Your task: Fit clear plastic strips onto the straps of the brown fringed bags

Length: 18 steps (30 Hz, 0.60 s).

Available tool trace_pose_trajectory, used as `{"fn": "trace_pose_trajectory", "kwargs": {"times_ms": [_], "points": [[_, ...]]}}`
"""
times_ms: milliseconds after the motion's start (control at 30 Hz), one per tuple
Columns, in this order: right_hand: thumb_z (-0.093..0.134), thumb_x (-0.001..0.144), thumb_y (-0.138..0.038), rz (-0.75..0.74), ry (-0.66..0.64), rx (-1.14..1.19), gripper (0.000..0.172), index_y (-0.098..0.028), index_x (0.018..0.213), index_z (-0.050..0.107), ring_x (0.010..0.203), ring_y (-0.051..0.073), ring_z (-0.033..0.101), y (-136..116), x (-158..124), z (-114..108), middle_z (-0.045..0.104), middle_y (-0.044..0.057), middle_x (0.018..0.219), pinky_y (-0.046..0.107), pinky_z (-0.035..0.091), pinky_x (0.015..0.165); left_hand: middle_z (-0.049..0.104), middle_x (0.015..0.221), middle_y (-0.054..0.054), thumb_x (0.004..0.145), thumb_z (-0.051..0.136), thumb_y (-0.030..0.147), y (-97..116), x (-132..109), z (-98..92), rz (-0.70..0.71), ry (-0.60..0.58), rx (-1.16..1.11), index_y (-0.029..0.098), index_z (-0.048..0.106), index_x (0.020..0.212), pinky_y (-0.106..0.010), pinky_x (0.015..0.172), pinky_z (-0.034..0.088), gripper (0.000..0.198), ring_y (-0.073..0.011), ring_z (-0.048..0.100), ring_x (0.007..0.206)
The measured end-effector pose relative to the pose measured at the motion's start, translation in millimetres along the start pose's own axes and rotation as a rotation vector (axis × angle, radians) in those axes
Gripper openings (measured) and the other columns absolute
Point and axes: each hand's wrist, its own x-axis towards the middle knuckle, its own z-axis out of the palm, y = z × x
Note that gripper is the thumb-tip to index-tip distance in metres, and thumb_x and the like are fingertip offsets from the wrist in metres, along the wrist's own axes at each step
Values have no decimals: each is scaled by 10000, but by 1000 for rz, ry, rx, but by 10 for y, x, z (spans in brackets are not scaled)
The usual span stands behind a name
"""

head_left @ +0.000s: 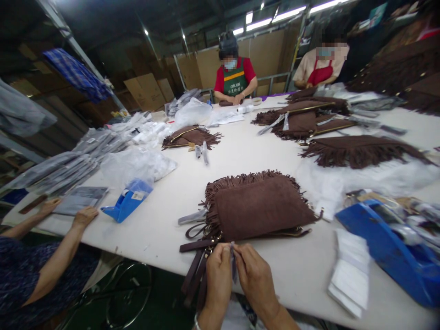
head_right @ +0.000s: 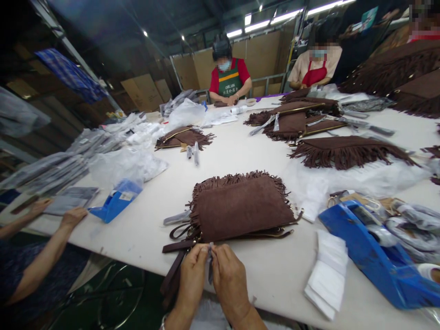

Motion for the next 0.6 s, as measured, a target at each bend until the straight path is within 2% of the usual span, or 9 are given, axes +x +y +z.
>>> {"fn": "trace_pose_trajectory", "kwargs": {"times_ms": [167, 267, 333, 500, 600], "points": [[380, 931, -103, 14, -6, 33, 257, -202, 1049, 586, 846, 199, 607, 1, -1, -47, 621, 68, 906, 327, 507, 751, 612, 661, -10, 715, 729, 347, -56, 77, -19, -217, -62, -323, 142, 682, 739, -220, 577, 394, 212, -117, 516, 596], [377, 932, -100, 22, 0, 76, 297, -223, 1107, 582, 872, 197, 606, 3, -11, -60, 617, 66, 933, 325, 513, 764, 636, 678, -15, 638, 798, 317, -48, 75, 2, -309, -84, -514, 145, 685, 729, -221, 611, 422, 226, -116, 556, 616], [370, 935, -96, 18, 3, 107, 322, -235, 1142, 573, 912, 196, 599, 5, -13, -64, 611, 68, 967, 327, 515, 792, 659, 704, -31, 601, 820, 287, -25, 85, 8, -319, -91, -590, 142, 679, 697, -241, 667, 454, 224, -135, 595, 665], [387, 924, -93, 4, 6, 40, 315, -210, 1150, 572, 962, 201, 578, 5, -8, -86, 592, 92, 1017, 325, 515, 811, 668, 711, -58, 534, 836, 267, 92, 121, -8, -319, -66, -559, 135, 671, 642, -310, 756, 497, 236, -189, 632, 729], [443, 906, -122, -56, 46, -178, 234, -176, 1077, 594, 878, 213, 589, -32, -35, -66, 608, 97, 961, 332, 527, 732, 666, 681, -62, 513, 812, 232, 266, 40, 62, -324, 93, -337, 156, 677, 613, -350, 750, 512, 184, -234, 644, 753]]}}
